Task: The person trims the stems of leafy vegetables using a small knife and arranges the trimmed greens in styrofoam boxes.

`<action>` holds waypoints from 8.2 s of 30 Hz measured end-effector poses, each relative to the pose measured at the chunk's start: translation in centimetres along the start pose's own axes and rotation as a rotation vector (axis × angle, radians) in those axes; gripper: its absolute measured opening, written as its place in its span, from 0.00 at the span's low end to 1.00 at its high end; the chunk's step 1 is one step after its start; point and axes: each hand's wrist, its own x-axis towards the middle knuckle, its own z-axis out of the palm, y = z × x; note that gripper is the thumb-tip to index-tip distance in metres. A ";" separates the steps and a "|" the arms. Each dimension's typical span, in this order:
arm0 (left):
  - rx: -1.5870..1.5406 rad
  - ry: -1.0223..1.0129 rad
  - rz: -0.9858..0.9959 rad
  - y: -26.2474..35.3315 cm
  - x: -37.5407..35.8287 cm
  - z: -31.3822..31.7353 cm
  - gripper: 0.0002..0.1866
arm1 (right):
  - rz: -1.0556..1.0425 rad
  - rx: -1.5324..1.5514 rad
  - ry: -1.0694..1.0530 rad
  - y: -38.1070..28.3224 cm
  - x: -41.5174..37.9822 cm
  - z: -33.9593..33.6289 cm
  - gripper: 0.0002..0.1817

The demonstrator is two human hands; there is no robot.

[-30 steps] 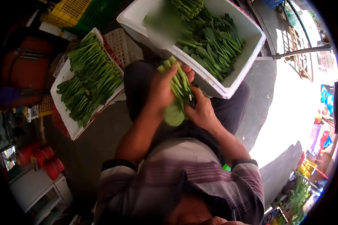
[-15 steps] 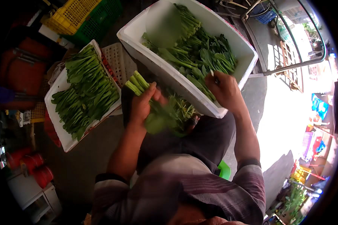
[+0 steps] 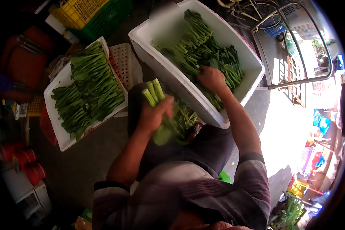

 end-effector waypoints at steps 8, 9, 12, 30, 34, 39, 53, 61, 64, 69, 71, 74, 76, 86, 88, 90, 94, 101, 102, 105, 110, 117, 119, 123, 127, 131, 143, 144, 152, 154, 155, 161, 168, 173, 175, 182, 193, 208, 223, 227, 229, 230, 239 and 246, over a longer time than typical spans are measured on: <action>0.363 -0.011 0.222 3.3 -0.7 2.6 0.05 | 0.011 0.599 0.069 -2.1 -7.3 -12.1 0.13; 0.417 -0.021 0.272 4.3 -0.9 3.5 0.05 | 0.083 0.640 0.059 -3.2 -8.8 -13.7 0.12; 0.583 -0.096 0.406 6.3 -0.8 6.0 0.10 | 0.112 0.801 0.014 -4.9 -12.5 -16.7 0.11; 1.049 -0.320 0.706 4.0 -1.7 7.1 0.14 | -0.346 0.828 -0.098 -4.2 -17.3 -15.9 0.21; 1.080 -0.318 0.697 3.7 -1.8 6.5 0.18 | -0.324 0.814 -0.086 -4.2 -18.5 -15.5 0.27; 1.090 -0.367 0.707 3.8 -1.8 6.7 0.20 | -0.339 0.673 -0.127 -4.2 -19.1 -14.7 0.26; 1.098 -0.392 0.662 3.7 -1.9 6.2 0.16 | -0.298 0.696 -0.158 -4.3 -19.4 -14.1 0.22; 1.034 -0.414 0.613 3.1 -1.9 5.5 0.13 | -0.334 0.727 -0.126 -4.1 -19.4 -13.9 0.22; 1.032 -0.412 0.614 3.1 -2.0 5.5 0.13 | -0.339 0.774 -0.111 -3.9 -19.5 -13.1 0.22; 1.060 -0.415 0.597 3.3 -2.1 5.1 0.11 | -0.134 1.001 -0.177 -3.9 -19.8 -12.0 0.22; 0.942 -0.367 0.451 3.2 -2.1 4.9 0.11 | -0.008 1.075 -0.189 -3.8 -20.3 -11.4 0.23; 0.538 -0.240 0.115 2.0 -2.6 5.1 0.12 | 0.042 1.100 -0.279 -3.3 -21.2 -10.8 0.21; 0.265 -0.174 0.012 1.4 -1.8 5.2 0.15 | 0.070 1.066 -0.290 -3.7 -21.5 -9.8 0.19; 0.017 -0.134 -0.204 -1.8 -1.1 5.4 0.16 | -0.094 0.783 0.105 -7.7 -19.3 -5.0 0.18; -0.038 -0.121 -0.225 -2.3 -1.0 4.6 0.18 | -0.018 0.799 0.074 -7.2 -19.3 -4.6 0.18; 0.039 -0.071 -0.295 -2.2 -1.2 4.0 0.20 | 0.122 0.782 -0.028 -6.3 -19.5 -4.8 0.17; 0.088 -0.146 -0.275 -2.6 -0.7 2.6 0.25 | 0.174 0.766 -0.138 -6.4 -20.5 -8.8 0.11; 0.042 -0.314 -0.133 -4.3 -1.1 3.1 0.24 | -0.002 1.009 -0.129 -9.2 -20.7 -4.9 0.11; 0.042 -0.268 -0.141 -4.4 -1.1 3.0 0.22 | -0.047 1.025 -0.102 -9.4 -20.4 -4.5 0.11; -0.017 -0.147 -0.185 -4.9 -1.2 2.6 0.18 | 0.043 1.025 -0.122 -9.3 -20.4 -4.3 0.10; -0.237 0.074 -0.281 -2.4 -1.2 2.9 0.05 | 0.187 1.032 -0.095 -6.7 -17.6 -9.2 0.09; -0.206 0.048 -0.124 -2.2 -0.1 1.5 0.06 | -0.125 0.310 -0.046 -2.6 -5.8 -10.7 0.13; -0.154 0.076 -0.129 -2.0 -0.4 1.5 0.06 | -0.104 0.093 -0.013 -1.1 -2.6 -7.0 0.13; -0.104 0.034 -0.079 -2.0 -0.2 1.1 0.07 | 0.012 -0.155 -0.116 2.4 1.7 1.6 0.14; -0.042 0.030 -0.068 -1.6 -0.5 0.8 0.06 | 0.050 -0.184 -0.032 1.8 1.4 2.2 0.14; 0.083 -0.003 -0.002 -1.0 -0.3 1.1 0.07 | 0.022 -0.107 0.042 1.3 -0.1 -1.3 0.12; 1.000 -0.242 0.718 5.5 0.2 9.0 0.20 | 0.051 1.027 -0.143 -4.7 -14.3 -17.2 0.11; 1.042 -0.257 0.690 5.4 0.0 9.3 0.20 | 0.073 1.092 -0.162 -4.8 -14.7 -17.2 0.11; 0.918 -0.213 0.506 1.9 -1.1 7.3 0.14 | -0.243 0.987 -0.129 -2.6 -17.1 -14.8 0.26; 0.949 -0.231 0.562 1.6 -1.2 7.1 0.13 | -0.272 0.928 -0.109 -3.5 -17.8 -14.5 0.27; 0.962 -0.239 0.574 1.4 -1.2 6.9 0.13 | -0.274 0.909 -0.088 -3.8 -18.1 -14.2 0.26; 0.966 -0.288 0.399 2.4 -1.9 7.5 0.16 | -0.262 0.908 -0.044 -4.5 -18.2 -13.0 0.28; 1.033 0.042 0.405 10.4 -4.6 0.4 0.22 | 0.012 1.153 -0.051 -5.7 -17.6 -11.5 0.24; 1.432 0.377 0.248 15.3 -4.5 -10.5 0.29 | 0.049 1.140 -0.175 -4.9 -17.0 -8.8 0.24; 1.705 0.444 0.043 16.7 -2.8 -13.2 0.29 | 0.060 1.192 -0.228 -5.6 -17.1 -8.1 0.24; 2.041 0.283 -0.083 15.7 5.0 -19.9 0.40 | 0.106 1.089 -0.248 -7.1 -17.6 -6.7 0.26; 1.987 0.325 -0.178 10.0 5.5 -21.5 0.49 | 0.173 1.046 -0.283 -6.7 -17.8 -4.9 0.21; 1.922 0.467 -0.197 6.0 3.5 -21.5 0.39 | 0.192 1.059 -0.381 -8.2 -17.2 -3.5 0.23; 1.854 0.595 0.083 5.1 2.1 -21.3 0.35 | 0.091 1.114 -0.448 -8.4 -18.3 -3.1 0.21; 1.893 0.657 0.161 5.7 1.4 -19.5 0.35 | 0.111 1.168 -0.452 -7.0 -19.3 -2.8 0.22; 1.801 0.636 0.282 5.4 0.9 -18.5 0.34 | 0.132 1.206 -0.466 -6.5 -19.6 -2.8 0.23; 1.754 0.631 0.337 5.2 0.5 -18.0 0.33 | 0.145 1.235 -0.477 -6.4 -19.7 -2.7 0.24; 1.508 0.494 0.538 3.7 -1.1 -13.0 0.21 | 0.225 1.458 -0.600 -5.5 -20.8 -0.3 0.23; 1.282 0.580 0.294 5.4 -2.8 -13.9 0.13 | 0.334 1.493 -0.615 -5.2 -21.6 2.2 0.20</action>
